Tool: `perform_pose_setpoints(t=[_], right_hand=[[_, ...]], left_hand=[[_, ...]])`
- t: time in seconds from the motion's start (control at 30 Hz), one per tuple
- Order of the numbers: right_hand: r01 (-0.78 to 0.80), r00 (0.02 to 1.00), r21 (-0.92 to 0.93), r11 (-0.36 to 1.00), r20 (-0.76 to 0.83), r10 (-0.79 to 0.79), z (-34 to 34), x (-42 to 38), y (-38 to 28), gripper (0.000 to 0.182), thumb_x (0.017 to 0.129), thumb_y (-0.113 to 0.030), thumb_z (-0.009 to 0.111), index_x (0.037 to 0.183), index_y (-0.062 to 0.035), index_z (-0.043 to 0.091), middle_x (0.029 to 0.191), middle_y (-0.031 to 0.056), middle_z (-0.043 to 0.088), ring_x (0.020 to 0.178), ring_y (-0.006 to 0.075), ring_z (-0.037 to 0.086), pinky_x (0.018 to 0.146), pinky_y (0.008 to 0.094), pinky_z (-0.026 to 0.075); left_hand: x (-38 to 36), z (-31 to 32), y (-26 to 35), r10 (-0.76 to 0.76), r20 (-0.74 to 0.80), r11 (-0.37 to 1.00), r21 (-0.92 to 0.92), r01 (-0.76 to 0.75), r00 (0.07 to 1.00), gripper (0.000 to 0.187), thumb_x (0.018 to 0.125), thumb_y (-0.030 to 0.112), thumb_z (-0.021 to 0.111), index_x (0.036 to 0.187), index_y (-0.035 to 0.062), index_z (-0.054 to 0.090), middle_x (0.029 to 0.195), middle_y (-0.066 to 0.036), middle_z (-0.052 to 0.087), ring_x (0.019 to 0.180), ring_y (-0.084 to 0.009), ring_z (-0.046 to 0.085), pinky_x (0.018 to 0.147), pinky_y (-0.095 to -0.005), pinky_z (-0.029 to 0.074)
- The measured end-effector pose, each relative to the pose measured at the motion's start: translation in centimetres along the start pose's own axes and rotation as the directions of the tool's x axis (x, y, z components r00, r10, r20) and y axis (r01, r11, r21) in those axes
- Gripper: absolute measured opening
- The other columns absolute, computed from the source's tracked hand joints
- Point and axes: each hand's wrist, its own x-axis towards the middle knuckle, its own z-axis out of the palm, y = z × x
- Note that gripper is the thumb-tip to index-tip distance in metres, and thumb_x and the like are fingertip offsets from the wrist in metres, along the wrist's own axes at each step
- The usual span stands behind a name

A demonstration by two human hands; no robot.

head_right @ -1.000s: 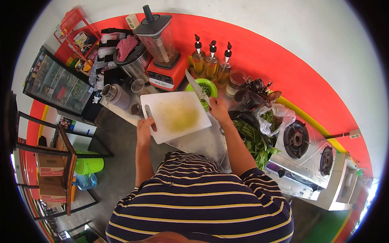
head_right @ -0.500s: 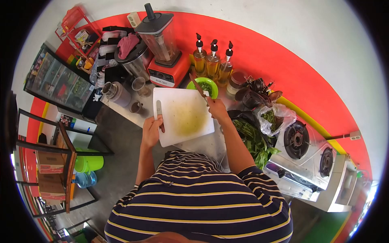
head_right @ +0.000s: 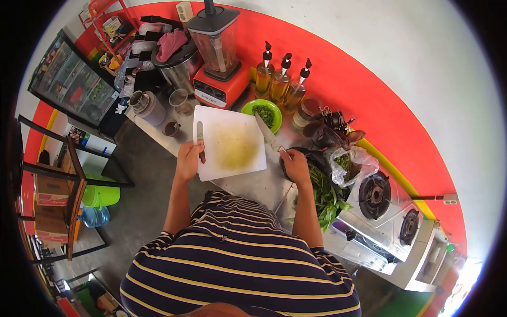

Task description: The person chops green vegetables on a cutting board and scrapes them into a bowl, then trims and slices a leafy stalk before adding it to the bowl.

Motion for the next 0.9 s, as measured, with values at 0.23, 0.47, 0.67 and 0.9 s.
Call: perform_pose_setpoints(t=[0.23, 0.47, 0.67, 0.9], right_hand=[[0.343, 0.917, -0.167, 0.924, -0.154, -0.368, 0.7, 1.3, -3.5, 0.029, 0.090, -0.014, 0.068, 0.112, 0.0004, 0.056, 0.095, 0.0225, 0.068, 0.090, 0.0409, 0.067, 0.078, 0.0454, 0.050], [0.286, 0.925, -0.429, 0.857, -0.110, -0.364, 4.7, 5.3, -4.7, 0.042, 0.089, -0.002, 0.058, 0.130, -0.0067, 0.048, 0.115, 0.0252, 0.064, 0.104, 0.0465, 0.063, 0.088, 0.0535, 0.050], [0.260, 0.935, -0.554, 0.791, -0.062, -0.350, 5.9, 5.0, -3.5, 0.056, 0.086, 0.001, 0.057, 0.140, -0.0069, 0.043, 0.118, 0.0232, 0.058, 0.105, 0.0431, 0.063, 0.089, 0.0517, 0.052], [0.326, 0.932, -0.443, 0.835, 0.003, -0.362, 3.1, 0.6, -1.0, 0.048, 0.087, -0.006, 0.065, 0.134, -0.0066, 0.058, 0.107, 0.0230, 0.062, 0.104, 0.0433, 0.063, 0.088, 0.0491, 0.052]], left_hand=[[-0.4, -0.6, 0.4, 0.011, 0.013, 1.000, -0.002, -0.011, 1.000, 0.024, 0.092, 0.012, 0.050, 0.075, -0.0023, 0.061, 0.064, -0.003, 0.055, 0.057, -0.0111, 0.052, 0.054, -0.0280, 0.040], [-1.4, -1.0, 0.9, 0.055, 0.069, 0.998, -0.027, -0.053, 0.996, 0.025, 0.092, 0.009, 0.049, 0.090, -0.0057, 0.069, 0.069, -0.003, 0.058, 0.058, -0.0108, 0.052, 0.055, -0.0272, 0.042], [-1.9, -0.6, 1.6, 0.046, 0.008, 0.994, -0.095, -0.045, 0.999, 0.027, 0.090, 0.009, 0.047, 0.088, -0.0058, 0.069, 0.070, -0.003, 0.060, 0.058, -0.0104, 0.051, 0.055, -0.0255, 0.041], [-0.9, -0.8, 0.3, 0.027, 0.024, 0.999, -0.042, -0.026, 0.999, 0.027, 0.092, 0.011, 0.049, 0.090, -0.0055, 0.070, 0.070, -0.003, 0.060, 0.057, -0.0110, 0.052, 0.054, -0.0257, 0.041]])
